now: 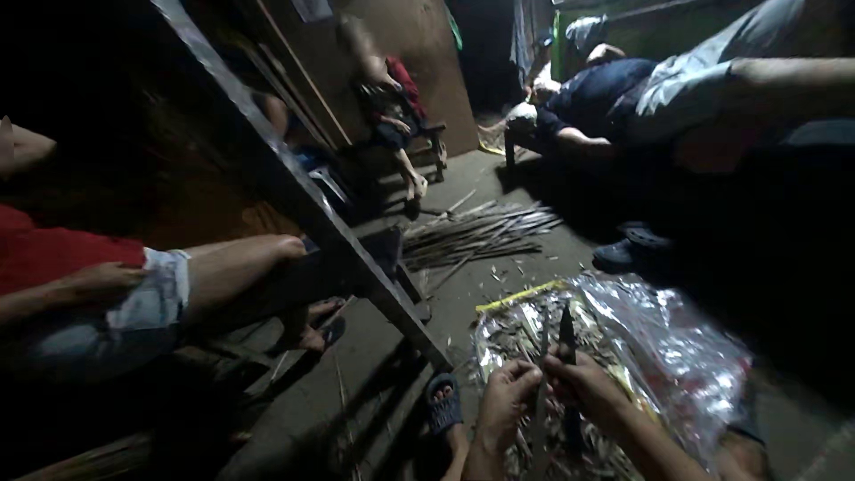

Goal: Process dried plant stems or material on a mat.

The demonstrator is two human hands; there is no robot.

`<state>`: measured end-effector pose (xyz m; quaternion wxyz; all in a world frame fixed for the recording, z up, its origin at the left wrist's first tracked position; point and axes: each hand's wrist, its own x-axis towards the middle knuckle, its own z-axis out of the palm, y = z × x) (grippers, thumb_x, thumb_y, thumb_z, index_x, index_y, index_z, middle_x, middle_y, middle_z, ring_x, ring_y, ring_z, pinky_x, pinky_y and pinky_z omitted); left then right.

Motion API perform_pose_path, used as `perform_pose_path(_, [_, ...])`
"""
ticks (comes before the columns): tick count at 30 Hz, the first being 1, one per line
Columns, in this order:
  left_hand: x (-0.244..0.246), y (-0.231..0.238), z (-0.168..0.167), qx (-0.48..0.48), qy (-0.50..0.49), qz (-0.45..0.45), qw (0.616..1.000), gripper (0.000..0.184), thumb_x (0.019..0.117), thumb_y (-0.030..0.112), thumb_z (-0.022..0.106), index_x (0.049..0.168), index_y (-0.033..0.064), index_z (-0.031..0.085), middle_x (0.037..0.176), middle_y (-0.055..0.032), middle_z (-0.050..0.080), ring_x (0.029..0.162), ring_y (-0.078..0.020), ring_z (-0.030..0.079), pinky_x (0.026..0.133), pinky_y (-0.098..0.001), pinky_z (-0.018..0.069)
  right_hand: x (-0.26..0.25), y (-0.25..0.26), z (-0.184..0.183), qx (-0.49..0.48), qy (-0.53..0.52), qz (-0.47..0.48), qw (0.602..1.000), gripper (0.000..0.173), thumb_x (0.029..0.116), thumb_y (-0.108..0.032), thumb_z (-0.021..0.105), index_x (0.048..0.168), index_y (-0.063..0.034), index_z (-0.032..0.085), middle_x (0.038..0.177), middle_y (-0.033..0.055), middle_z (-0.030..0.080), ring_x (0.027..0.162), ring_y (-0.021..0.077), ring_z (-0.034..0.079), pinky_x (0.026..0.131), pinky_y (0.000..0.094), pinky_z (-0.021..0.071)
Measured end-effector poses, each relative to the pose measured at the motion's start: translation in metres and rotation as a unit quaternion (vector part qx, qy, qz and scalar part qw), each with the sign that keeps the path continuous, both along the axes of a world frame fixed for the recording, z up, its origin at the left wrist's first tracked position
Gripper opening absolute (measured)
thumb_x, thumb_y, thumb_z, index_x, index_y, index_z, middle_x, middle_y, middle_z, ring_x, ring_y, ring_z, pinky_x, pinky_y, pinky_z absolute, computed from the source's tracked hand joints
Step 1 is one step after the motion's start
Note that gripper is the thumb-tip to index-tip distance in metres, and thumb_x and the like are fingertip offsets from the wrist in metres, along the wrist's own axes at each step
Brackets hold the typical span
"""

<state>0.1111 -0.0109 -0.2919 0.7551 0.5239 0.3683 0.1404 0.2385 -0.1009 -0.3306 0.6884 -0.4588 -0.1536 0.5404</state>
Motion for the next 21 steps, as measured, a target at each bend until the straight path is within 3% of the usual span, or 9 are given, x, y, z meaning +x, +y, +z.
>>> perform_pose_path(4, [0.003,-0.001,-0.006,0.13,0.054,0.027,0.99,0.003,0.0966,-0.003,0.062,0.097,-0.0016,0.064,0.076,-0.0013,0.065,0.059,-0.0049,0.061,0.056,-0.0206,0.0536,-0.003,0.003,0.008,-0.056,-0.056,0.011,0.997,0.011,0.1041,-0.011,0.054,0.112,-0.0033,0.057,0.071,-0.0038,0.058,0.049,0.0002,0.048,0.045,0.0161,0.0408])
perform_pose_path(8, [0.004,-0.003,-0.013,0.275,0.122,0.005,0.954,0.005,0.0919,0.003,0.069,0.095,0.0002,0.067,0.08,-0.0014,0.065,0.064,-0.004,0.061,0.062,-0.0212,0.0526,-0.002,0.009,0.008,-0.104,-0.082,0.017,0.991,0.011,0.1023,-0.012,0.059,0.106,-0.0027,0.06,0.068,-0.0025,0.057,0.047,0.0014,0.045,0.044,0.017,0.0375])
perform_pose_path(12, [0.004,-0.008,-0.013,0.365,0.192,-0.018,0.911,0.01,0.0916,0.011,0.07,0.096,0.0022,0.07,0.082,-0.0041,0.068,0.068,-0.0087,0.062,0.066,-0.0281,0.0525,0.0,0.01,0.009,-0.131,-0.085,0.035,0.987,0.011,0.1029,-0.013,0.059,0.104,-0.0027,0.061,0.068,-0.0023,0.058,0.048,0.0018,0.047,0.044,0.0175,0.0384])
perform_pose_path(17, [0.002,-0.007,-0.013,0.329,0.178,-0.023,0.927,0.011,0.0922,0.01,0.071,0.097,0.002,0.068,0.083,-0.0034,0.066,0.067,-0.0071,0.061,0.064,-0.0252,0.0519,0.001,0.008,0.008,-0.123,-0.044,0.041,0.991,0.025,0.1091,-0.016,0.042,0.103,-0.0037,0.063,0.068,-0.0028,0.059,0.045,0.0013,0.045,0.042,0.0166,0.0375])
perform_pose_path(21, [0.002,-0.003,-0.012,0.261,0.164,-0.02,0.951,0.011,0.0935,0.007,0.071,0.099,-0.0004,0.066,0.084,-0.0049,0.064,0.066,-0.0079,0.06,0.064,-0.0249,0.0526,0.001,0.007,0.005,-0.1,-0.045,0.037,0.993,0.017,0.1065,-0.01,0.048,0.105,-0.0025,0.062,0.069,-0.0024,0.06,0.046,0.0005,0.046,0.042,0.016,0.0384])
